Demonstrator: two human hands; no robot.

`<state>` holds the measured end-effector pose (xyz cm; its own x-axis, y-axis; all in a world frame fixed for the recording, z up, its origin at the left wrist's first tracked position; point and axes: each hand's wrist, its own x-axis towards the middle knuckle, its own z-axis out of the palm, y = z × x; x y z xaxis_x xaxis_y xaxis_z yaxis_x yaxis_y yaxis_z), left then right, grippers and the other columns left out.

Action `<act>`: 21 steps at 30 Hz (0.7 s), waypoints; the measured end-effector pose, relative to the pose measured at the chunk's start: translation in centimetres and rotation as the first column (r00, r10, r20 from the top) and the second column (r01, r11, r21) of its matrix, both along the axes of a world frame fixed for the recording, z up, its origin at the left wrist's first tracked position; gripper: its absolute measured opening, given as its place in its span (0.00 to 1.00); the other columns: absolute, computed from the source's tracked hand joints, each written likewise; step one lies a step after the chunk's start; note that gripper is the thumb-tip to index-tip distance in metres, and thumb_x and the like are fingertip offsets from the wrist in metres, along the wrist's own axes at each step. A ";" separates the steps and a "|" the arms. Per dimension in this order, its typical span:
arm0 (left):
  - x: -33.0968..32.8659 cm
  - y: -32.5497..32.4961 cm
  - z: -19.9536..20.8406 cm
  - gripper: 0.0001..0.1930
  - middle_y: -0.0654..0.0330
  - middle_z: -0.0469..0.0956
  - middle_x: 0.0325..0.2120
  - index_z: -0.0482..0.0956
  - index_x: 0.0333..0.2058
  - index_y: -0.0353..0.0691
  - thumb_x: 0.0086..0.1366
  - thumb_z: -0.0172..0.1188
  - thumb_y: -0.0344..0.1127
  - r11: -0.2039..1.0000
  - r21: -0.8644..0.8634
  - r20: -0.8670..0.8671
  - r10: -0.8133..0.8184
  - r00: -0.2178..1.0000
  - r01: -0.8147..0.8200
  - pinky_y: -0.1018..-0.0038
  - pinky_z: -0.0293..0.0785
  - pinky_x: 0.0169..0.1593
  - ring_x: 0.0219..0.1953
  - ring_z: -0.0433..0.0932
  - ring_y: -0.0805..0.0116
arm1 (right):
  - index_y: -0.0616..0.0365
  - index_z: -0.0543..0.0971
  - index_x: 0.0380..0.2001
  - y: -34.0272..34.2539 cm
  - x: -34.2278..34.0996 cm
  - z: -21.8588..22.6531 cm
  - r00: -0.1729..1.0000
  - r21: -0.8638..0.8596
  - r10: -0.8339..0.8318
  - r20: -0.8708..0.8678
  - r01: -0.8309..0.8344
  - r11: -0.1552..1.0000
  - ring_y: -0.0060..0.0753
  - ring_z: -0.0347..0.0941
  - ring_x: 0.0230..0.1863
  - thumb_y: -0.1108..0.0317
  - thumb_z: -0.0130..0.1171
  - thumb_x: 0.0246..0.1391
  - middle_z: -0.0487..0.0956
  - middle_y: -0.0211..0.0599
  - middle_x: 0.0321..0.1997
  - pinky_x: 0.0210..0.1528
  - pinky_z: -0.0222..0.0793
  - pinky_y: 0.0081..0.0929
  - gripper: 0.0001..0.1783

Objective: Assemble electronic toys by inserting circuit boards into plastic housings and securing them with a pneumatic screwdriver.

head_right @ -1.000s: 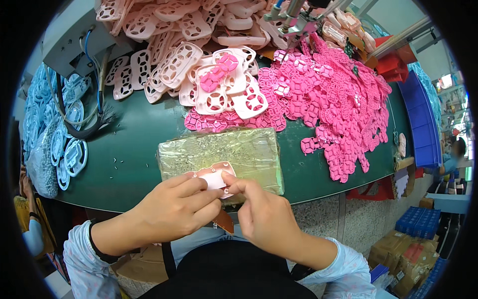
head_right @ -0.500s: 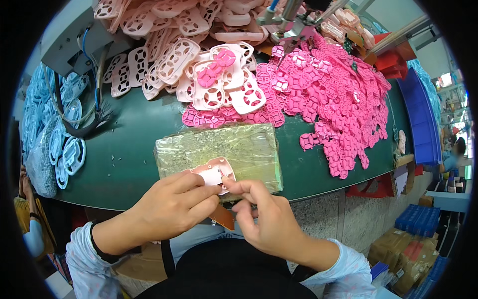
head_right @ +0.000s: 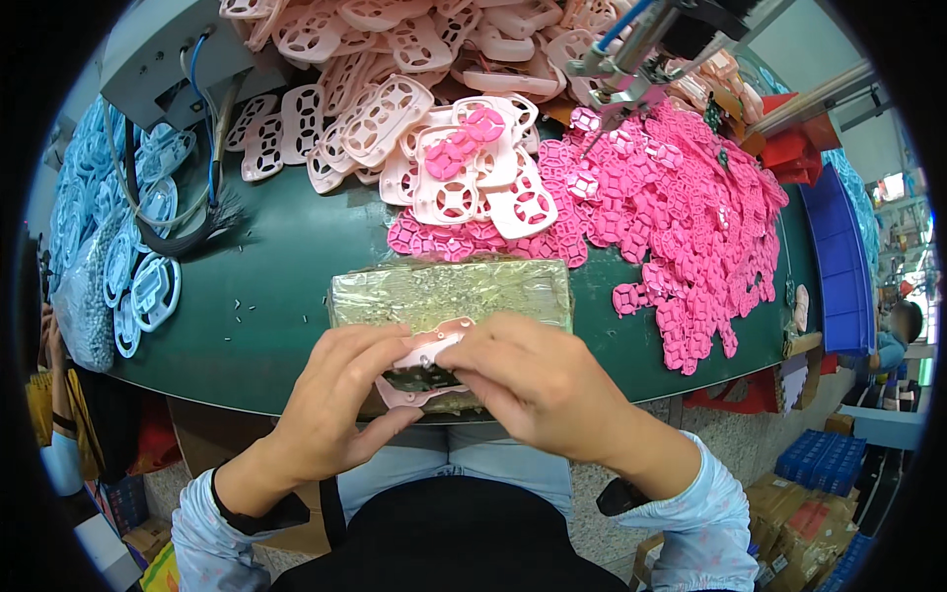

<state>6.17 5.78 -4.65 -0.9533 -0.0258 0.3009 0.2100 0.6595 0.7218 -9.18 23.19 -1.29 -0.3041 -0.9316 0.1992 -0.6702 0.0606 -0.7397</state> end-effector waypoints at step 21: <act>0.6 0.2 -1.4 0.23 0.43 0.69 0.54 0.79 0.43 0.39 0.44 0.72 0.28 0.997 -0.073 -0.087 0.033 0.996 -0.039 0.61 0.73 0.47 0.46 0.76 0.51 | 0.52 0.82 0.40 0.1 -0.5 -2.3 0.944 -0.012 0.054 -0.325 -0.061 0.998 0.33 0.70 0.33 0.70 0.69 0.39 0.74 0.34 0.39 0.33 0.68 0.28 0.19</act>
<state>6.75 5.96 -6.08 -0.9227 -0.0343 0.3839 0.2441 0.7189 0.6508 -9.68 23.33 -3.55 -0.1662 -0.9400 0.2980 -0.8758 0.0018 -0.4827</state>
